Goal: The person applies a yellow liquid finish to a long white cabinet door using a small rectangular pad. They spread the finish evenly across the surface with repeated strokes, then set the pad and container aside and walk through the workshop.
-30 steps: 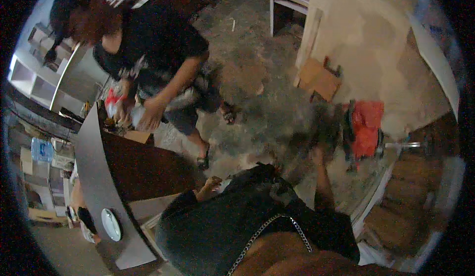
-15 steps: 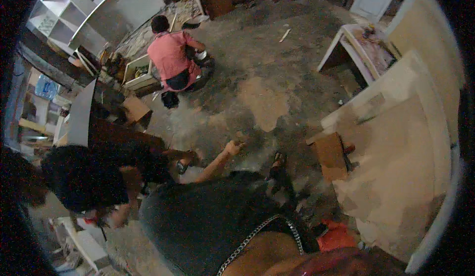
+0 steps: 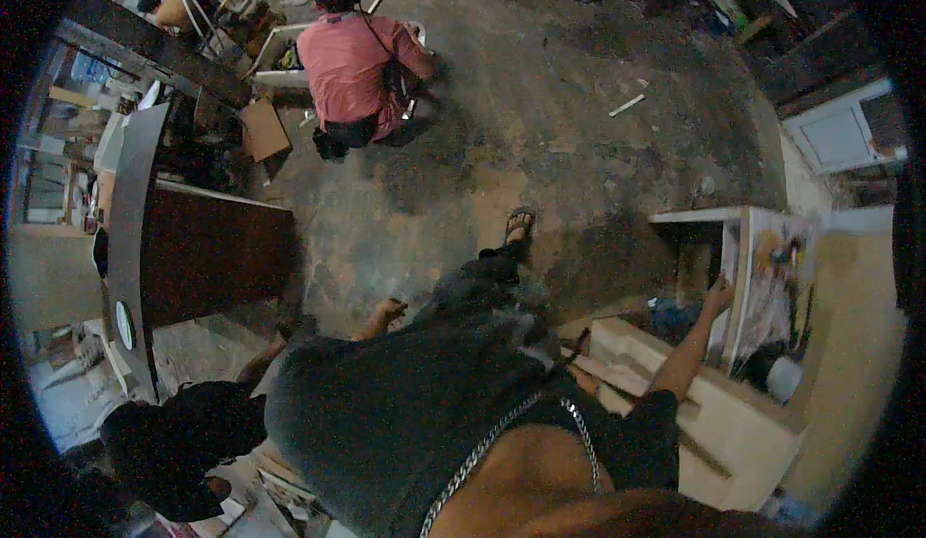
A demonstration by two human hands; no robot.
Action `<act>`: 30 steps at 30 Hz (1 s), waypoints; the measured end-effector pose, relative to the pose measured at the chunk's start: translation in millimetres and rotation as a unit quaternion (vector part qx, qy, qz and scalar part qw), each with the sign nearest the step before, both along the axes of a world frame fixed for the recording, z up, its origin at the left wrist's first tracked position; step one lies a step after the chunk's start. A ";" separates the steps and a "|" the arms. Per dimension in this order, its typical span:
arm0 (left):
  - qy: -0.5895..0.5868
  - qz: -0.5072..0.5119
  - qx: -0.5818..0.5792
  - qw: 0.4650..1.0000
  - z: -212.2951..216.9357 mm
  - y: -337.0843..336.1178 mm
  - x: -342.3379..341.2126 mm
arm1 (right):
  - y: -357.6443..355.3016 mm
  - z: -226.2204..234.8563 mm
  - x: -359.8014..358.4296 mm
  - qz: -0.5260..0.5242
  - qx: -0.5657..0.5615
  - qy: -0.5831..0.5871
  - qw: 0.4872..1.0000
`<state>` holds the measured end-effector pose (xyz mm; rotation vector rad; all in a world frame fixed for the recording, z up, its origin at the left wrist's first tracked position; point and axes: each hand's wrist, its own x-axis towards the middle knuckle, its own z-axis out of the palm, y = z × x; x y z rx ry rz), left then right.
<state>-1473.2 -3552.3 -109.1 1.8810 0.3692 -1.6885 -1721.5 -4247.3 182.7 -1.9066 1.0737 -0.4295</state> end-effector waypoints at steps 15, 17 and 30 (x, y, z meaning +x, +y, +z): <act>-0.371 0.214 -0.105 0.898 169.2 -405.2 496.0 | -185.7 -174.1 312.6 0.066 0.267 0.206 0.939; -0.325 0.157 -0.009 0.932 156.2 -420.2 503.9 | -224.2 -194.7 384.3 0.098 0.262 0.212 0.937; -0.298 0.288 0.036 0.909 103.7 -517.7 623.8 | -425.3 -76.8 1057.8 0.306 0.106 0.193 0.926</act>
